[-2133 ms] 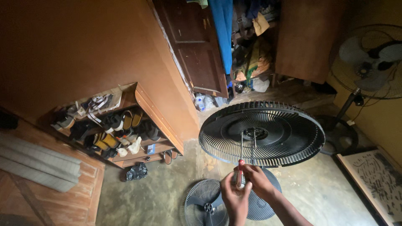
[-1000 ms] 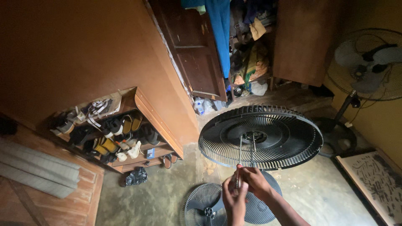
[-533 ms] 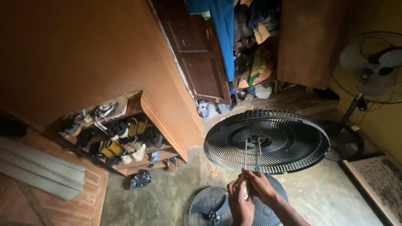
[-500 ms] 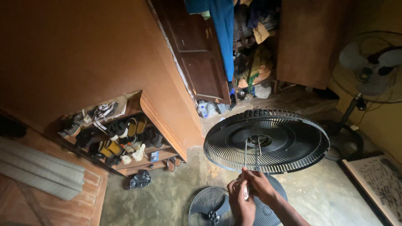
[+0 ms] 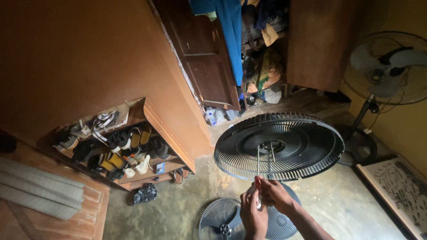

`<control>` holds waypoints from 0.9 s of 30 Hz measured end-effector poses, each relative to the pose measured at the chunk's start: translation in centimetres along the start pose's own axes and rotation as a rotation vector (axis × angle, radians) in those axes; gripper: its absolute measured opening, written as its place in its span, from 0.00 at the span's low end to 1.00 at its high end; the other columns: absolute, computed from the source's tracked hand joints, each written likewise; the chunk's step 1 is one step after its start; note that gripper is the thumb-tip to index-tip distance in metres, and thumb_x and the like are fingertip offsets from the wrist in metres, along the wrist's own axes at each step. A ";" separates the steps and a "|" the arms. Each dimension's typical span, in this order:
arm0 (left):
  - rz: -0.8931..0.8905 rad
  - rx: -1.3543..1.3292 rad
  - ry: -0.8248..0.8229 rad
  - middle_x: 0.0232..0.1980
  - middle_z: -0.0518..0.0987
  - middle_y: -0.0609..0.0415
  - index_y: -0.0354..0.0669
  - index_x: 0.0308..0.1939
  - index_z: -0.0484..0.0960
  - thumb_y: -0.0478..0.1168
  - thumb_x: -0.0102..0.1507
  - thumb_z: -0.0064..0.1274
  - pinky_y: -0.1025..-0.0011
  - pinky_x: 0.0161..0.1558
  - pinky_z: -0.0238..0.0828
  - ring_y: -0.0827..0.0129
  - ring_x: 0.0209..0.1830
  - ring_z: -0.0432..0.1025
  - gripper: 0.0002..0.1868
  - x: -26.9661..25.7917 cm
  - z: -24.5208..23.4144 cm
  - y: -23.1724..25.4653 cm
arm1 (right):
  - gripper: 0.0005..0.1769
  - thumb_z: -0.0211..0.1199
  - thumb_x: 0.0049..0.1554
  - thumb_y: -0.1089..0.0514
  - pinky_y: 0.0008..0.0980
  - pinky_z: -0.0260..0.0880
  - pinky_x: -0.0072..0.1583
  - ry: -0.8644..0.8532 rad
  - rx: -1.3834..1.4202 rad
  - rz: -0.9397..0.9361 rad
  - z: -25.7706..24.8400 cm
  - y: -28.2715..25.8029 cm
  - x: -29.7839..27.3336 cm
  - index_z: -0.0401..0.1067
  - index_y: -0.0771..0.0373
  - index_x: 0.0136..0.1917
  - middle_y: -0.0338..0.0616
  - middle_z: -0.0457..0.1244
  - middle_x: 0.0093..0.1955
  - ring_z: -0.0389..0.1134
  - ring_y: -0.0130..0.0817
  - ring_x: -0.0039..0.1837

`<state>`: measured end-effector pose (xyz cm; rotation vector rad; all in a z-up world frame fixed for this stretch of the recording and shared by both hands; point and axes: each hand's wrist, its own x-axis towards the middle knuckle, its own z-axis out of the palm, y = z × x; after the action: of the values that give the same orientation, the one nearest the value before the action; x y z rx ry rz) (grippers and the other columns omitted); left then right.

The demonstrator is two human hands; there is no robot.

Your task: The person uses a screwdriver to tighten a screw on the central hub of a standing fan's front grille. The person holds the grille steady with one hand while turning the screwdriver with the other. The fan remains stationary on the floor throughout the task.

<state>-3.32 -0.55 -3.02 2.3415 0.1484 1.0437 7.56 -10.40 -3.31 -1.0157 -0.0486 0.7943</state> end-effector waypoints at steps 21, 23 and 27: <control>-0.712 -0.926 -0.741 0.42 0.78 0.47 0.36 0.54 0.78 0.44 0.59 0.65 0.64 0.38 0.69 0.61 0.38 0.73 0.23 -12.1 3.3 -8.5 | 0.10 0.53 0.58 0.67 0.41 0.70 0.51 0.294 0.249 0.074 -13.2 8.9 -8.7 0.72 0.72 0.52 0.56 0.65 0.44 0.67 0.45 0.47; -0.689 -0.934 -0.778 0.41 0.78 0.48 0.36 0.54 0.79 0.43 0.59 0.65 0.65 0.38 0.69 0.63 0.37 0.72 0.23 -12.6 3.6 -8.3 | 0.07 0.55 0.56 0.78 0.44 0.73 0.65 0.488 0.318 -0.046 -15.5 9.0 -10.2 0.65 0.71 0.47 0.65 0.69 0.53 0.71 0.52 0.60; -0.635 -0.902 -0.814 0.39 0.77 0.51 0.36 0.53 0.80 0.43 0.59 0.65 0.68 0.39 0.69 0.67 0.36 0.72 0.22 -13.1 3.5 -8.5 | 0.08 0.51 0.52 0.77 0.54 0.61 0.69 0.361 0.513 -0.232 -17.3 8.3 -12.5 0.67 0.73 0.45 0.71 0.65 0.61 0.66 0.60 0.70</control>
<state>-8.80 0.79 -17.96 1.5247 0.0674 -0.1917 0.49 -28.52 -15.30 -0.6348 0.3280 0.3713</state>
